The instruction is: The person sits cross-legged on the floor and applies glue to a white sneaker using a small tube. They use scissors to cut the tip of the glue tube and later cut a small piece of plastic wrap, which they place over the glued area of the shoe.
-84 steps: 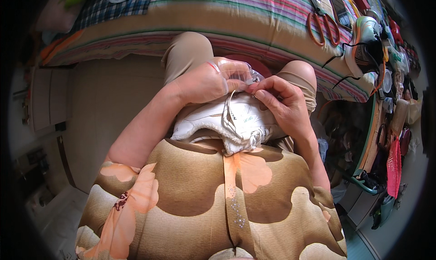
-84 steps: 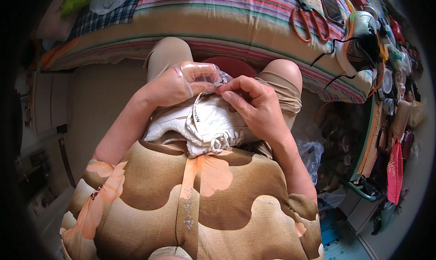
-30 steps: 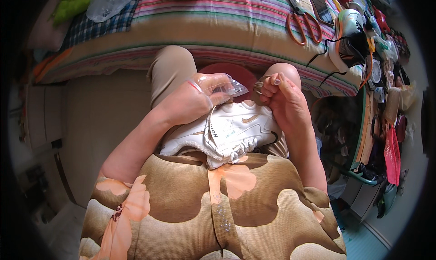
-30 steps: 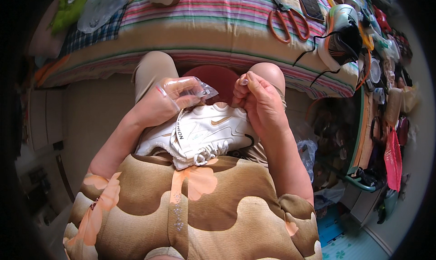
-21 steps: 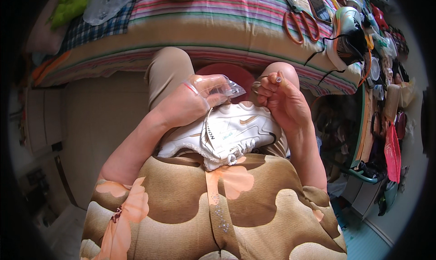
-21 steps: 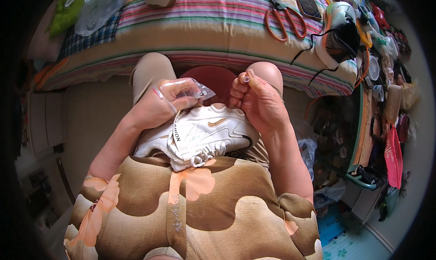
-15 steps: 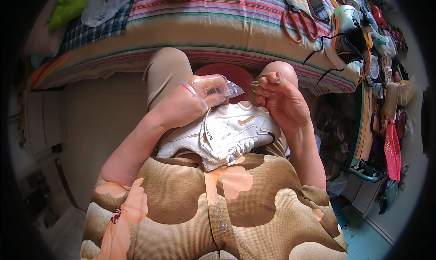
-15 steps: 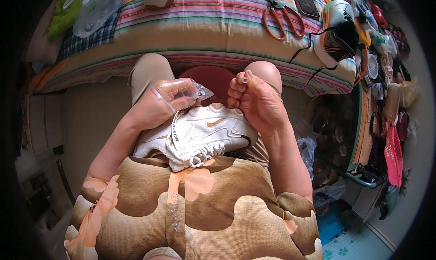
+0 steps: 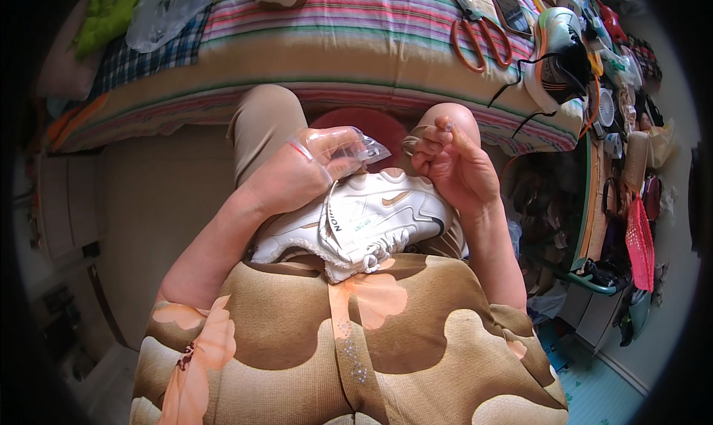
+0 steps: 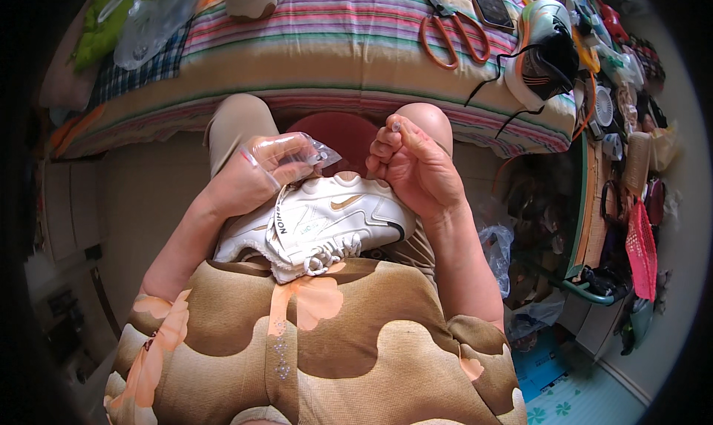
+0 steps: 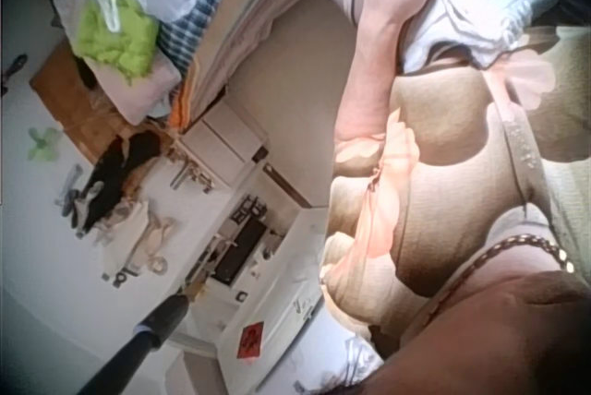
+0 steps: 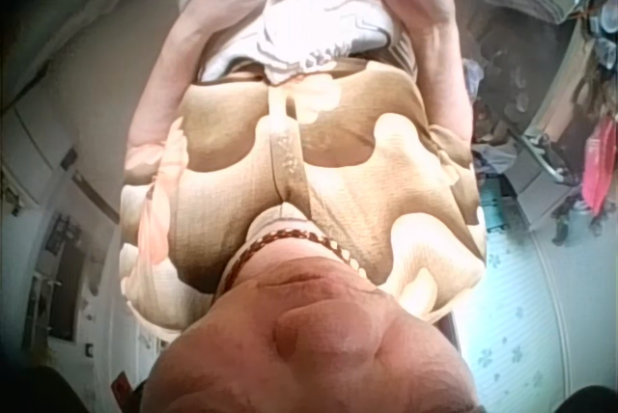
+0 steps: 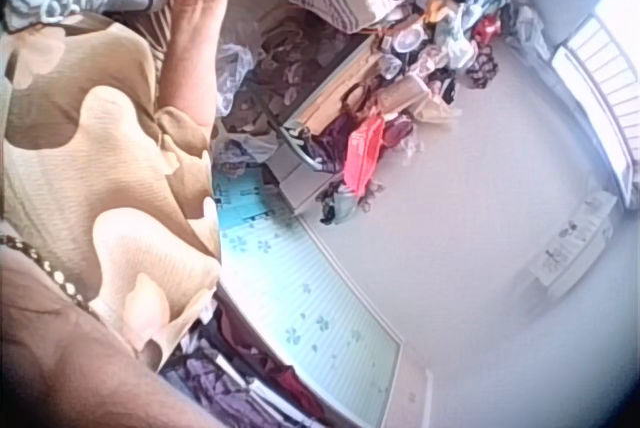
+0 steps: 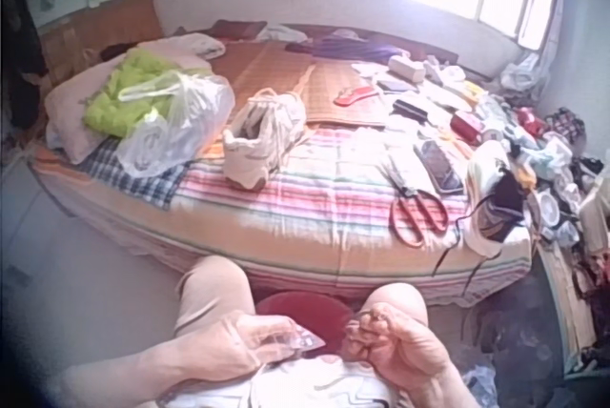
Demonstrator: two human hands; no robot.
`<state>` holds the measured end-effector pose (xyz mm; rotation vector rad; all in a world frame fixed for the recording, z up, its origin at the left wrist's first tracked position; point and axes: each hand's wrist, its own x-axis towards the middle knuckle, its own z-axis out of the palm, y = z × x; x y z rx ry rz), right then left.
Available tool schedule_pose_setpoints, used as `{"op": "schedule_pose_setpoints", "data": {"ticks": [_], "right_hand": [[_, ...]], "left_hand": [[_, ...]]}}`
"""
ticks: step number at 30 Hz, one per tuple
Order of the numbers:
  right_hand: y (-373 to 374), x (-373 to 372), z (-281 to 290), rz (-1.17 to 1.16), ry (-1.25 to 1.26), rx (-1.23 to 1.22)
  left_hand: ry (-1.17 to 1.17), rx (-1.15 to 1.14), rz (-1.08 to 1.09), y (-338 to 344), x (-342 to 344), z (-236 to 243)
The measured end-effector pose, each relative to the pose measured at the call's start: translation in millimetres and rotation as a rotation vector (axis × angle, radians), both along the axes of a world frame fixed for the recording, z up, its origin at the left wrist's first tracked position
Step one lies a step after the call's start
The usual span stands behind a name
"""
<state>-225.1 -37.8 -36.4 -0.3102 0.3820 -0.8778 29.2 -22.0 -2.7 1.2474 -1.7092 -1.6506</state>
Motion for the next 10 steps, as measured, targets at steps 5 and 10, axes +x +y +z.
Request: {"op": "schedule_pose_setpoints", "data": {"ticks": [5,10], "right_hand": [[0.0,0.6,1.2,-0.017,-0.017,0.017],[-0.9,-1.7,-2.3,-0.02,-0.051,-0.008]], "left_hand": [[-0.028,-0.006,-0.004,-0.8,-0.1,1.0],[-0.013,0.013,0.001,-1.6,-0.3,-0.4]]}}
